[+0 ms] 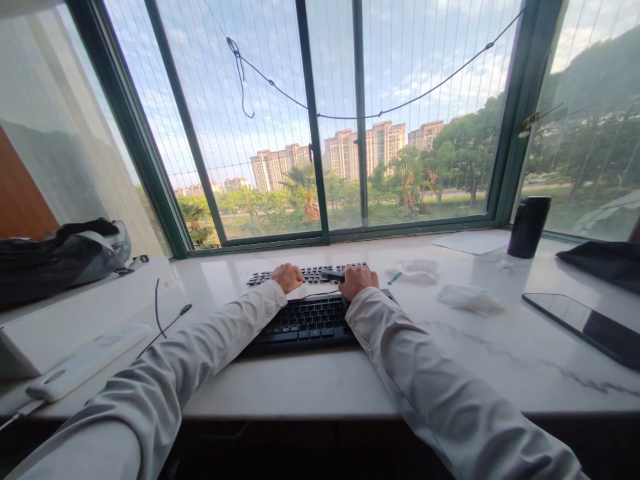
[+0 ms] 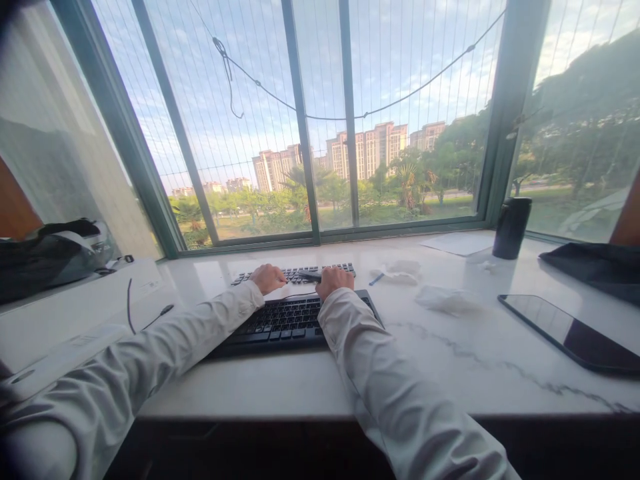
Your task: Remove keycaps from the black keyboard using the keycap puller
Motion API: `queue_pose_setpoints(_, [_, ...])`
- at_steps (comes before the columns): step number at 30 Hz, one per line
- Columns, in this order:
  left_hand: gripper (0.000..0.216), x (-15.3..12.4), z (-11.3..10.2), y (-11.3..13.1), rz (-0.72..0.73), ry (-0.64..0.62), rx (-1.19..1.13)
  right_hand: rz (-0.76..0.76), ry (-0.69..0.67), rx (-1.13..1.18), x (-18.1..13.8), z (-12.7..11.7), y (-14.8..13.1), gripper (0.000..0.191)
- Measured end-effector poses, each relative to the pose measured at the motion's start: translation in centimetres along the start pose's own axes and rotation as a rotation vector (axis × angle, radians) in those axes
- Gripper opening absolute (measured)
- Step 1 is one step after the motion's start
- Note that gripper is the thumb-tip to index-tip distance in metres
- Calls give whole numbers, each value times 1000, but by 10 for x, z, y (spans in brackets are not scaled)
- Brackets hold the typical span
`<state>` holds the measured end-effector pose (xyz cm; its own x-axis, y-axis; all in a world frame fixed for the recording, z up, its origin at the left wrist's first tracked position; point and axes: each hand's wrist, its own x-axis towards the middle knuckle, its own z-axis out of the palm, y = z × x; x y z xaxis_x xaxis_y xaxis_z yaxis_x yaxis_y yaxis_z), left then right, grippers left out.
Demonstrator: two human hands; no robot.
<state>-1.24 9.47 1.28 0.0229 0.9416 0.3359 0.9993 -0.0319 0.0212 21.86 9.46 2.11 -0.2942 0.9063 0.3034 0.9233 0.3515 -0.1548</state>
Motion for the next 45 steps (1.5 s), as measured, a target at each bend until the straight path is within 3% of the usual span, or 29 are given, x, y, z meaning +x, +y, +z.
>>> queue_pose_setpoints(11, [20, 6, 18, -2, -40, 28, 69, -47, -9, 15, 1, 3, -1, 27])
queue_pose_setpoints(21, [22, 5, 13, 6, -56, 12, 105, -63, -9, 6, 1, 6, -1, 28])
queue_pose_setpoints(27, [27, -3, -3, 6, -88, -7, 118, -57, 11, -3, 2, 9, -1, 28])
queue_pose_setpoints(31, [28, -25, -24, 12, -84, 25, 98, -47, 26, 9, 2, 7, -1, 27])
queue_pose_setpoints(36, [33, -73, -47, 37, -50, 101, 30, -40, 34, 31, -1, 5, -5, 29])
queue_pose_setpoints(45, [34, -158, -48, 63, -137, 230, 44, -95, 67, 36, -9, 7, -14, 31])
